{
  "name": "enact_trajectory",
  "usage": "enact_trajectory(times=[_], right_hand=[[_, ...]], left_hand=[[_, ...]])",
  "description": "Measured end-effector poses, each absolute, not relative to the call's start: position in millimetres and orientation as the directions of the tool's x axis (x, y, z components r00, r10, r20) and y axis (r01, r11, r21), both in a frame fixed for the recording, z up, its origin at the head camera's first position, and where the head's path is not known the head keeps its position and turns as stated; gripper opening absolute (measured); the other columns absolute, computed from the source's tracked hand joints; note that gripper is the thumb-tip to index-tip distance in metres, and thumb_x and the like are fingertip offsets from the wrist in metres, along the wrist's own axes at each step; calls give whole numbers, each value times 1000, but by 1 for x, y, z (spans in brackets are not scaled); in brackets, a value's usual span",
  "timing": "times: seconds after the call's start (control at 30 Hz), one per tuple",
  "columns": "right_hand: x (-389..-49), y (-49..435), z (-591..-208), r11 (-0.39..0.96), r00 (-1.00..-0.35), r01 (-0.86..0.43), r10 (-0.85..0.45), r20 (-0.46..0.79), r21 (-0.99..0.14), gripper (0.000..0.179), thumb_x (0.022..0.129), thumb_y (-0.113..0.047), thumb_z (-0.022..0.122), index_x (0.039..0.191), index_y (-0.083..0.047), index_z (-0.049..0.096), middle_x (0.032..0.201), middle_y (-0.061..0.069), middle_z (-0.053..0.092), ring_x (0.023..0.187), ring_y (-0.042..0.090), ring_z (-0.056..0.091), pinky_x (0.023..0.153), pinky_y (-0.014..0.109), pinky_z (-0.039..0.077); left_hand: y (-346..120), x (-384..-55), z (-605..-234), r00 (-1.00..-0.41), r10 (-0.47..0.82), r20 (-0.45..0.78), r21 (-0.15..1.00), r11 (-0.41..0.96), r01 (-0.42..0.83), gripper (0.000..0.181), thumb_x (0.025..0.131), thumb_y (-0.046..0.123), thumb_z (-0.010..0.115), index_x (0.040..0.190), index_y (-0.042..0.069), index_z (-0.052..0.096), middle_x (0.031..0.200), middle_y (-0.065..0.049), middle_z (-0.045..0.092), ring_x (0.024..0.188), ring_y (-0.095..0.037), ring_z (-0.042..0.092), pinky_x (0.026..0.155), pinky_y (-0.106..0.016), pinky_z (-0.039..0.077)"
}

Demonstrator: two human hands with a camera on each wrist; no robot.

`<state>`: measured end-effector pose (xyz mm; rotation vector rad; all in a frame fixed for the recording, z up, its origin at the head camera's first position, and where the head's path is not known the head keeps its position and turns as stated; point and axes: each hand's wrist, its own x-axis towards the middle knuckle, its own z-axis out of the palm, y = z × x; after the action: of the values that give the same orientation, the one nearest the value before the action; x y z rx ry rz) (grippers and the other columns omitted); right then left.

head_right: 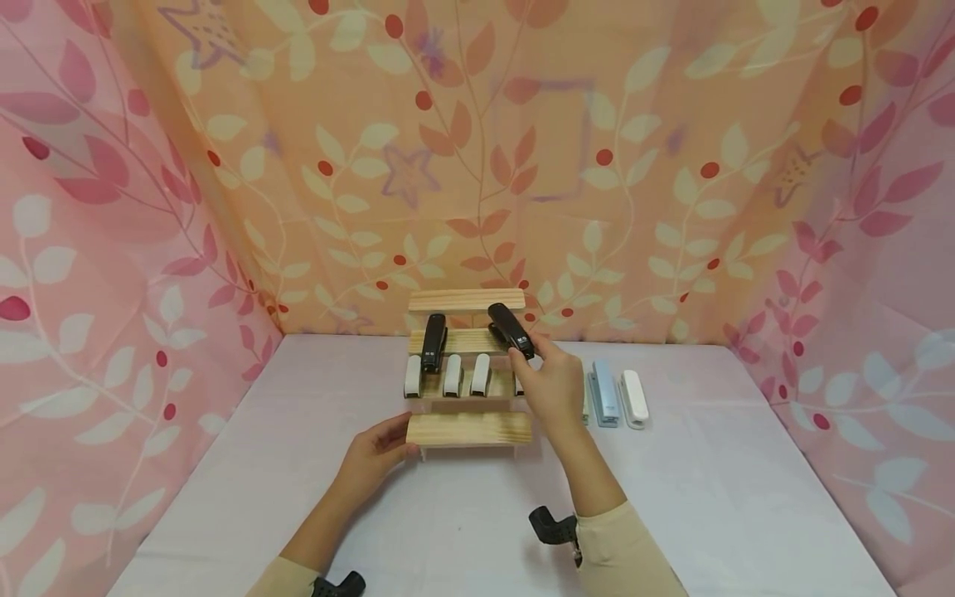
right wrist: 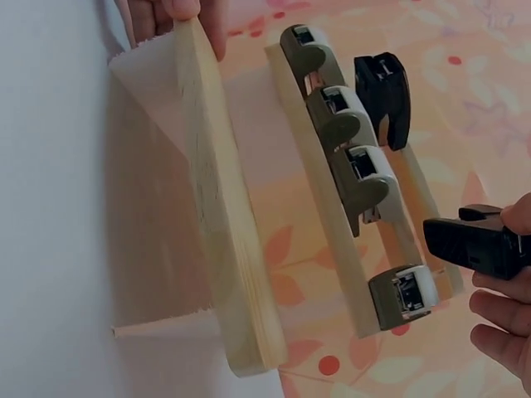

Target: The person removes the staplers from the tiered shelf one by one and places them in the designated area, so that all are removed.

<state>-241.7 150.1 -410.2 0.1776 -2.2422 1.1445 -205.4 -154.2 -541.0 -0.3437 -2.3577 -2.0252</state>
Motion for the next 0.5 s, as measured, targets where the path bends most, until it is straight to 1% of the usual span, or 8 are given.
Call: enact_trajectory(times=[0.1,0.17,0.2,0.27,0.33,0.37,0.4,0.5], right_hand=[[-237,155,-408,630,-791,-391,143,595,-671,40,90,-23,81,127,-10,73,112,11,77,106,25,74,73,35,62],[-233,159,-406,640,-781,-397,141,609,-658,40,90,-23,82,126,-9,74,110,12,77,104,26,74,61,25,57],[-232,161,-405,637,-776,-404,140,615,-656,39,90,-22,82,125,-8,74,110,13,77,104,27,75,59,20,54],[-227,167,-403,632,-768,-415,141,624,-654,39,89,-22,82,124,-7,74,110,14,77,103,29,75,57,11,49],[-224,173,-402,628,-763,-421,144,630,-654,39,89,-21,83,124,-6,74,110,14,77,104,29,75,60,5,45],[-222,176,-401,629,-759,-421,150,633,-654,39,89,-21,83,124,-6,74,110,13,77,104,29,75,65,3,44],[-220,179,-400,628,-756,-424,151,637,-652,39,89,-21,83,124,-6,74,111,13,77,105,28,74,68,3,43],[-215,189,-398,619,-746,-439,152,648,-651,39,88,-19,84,124,-7,74,111,12,77,105,27,74,65,6,43]], left_hand=[[-154,-205,-541,-975,160,155,975,135,177,63,85,16,85,141,3,60,137,-16,65,128,-31,62,103,-28,55],[-154,-205,-541,-975,162,153,975,137,176,63,85,16,84,141,3,60,138,-16,64,128,-31,62,103,-28,55],[-154,-205,-541,-975,162,151,975,136,174,63,85,15,84,141,3,60,138,-16,64,128,-32,62,103,-28,55],[-154,-205,-541,-976,160,146,976,136,168,63,85,15,85,141,3,60,138,-16,64,128,-32,62,103,-28,55],[-154,-205,-541,-976,160,146,976,137,168,63,85,16,85,141,4,60,138,-16,64,128,-31,62,103,-29,55],[-154,-205,-541,-976,159,145,976,138,168,63,85,16,85,141,4,60,138,-16,64,128,-31,62,103,-29,55],[-154,-205,-541,-977,159,146,976,139,168,63,85,17,85,141,4,60,138,-15,64,128,-31,62,103,-29,55],[-154,-205,-541,-976,158,149,975,140,172,63,85,18,85,141,4,60,138,-15,64,128,-31,62,103,-29,55]])
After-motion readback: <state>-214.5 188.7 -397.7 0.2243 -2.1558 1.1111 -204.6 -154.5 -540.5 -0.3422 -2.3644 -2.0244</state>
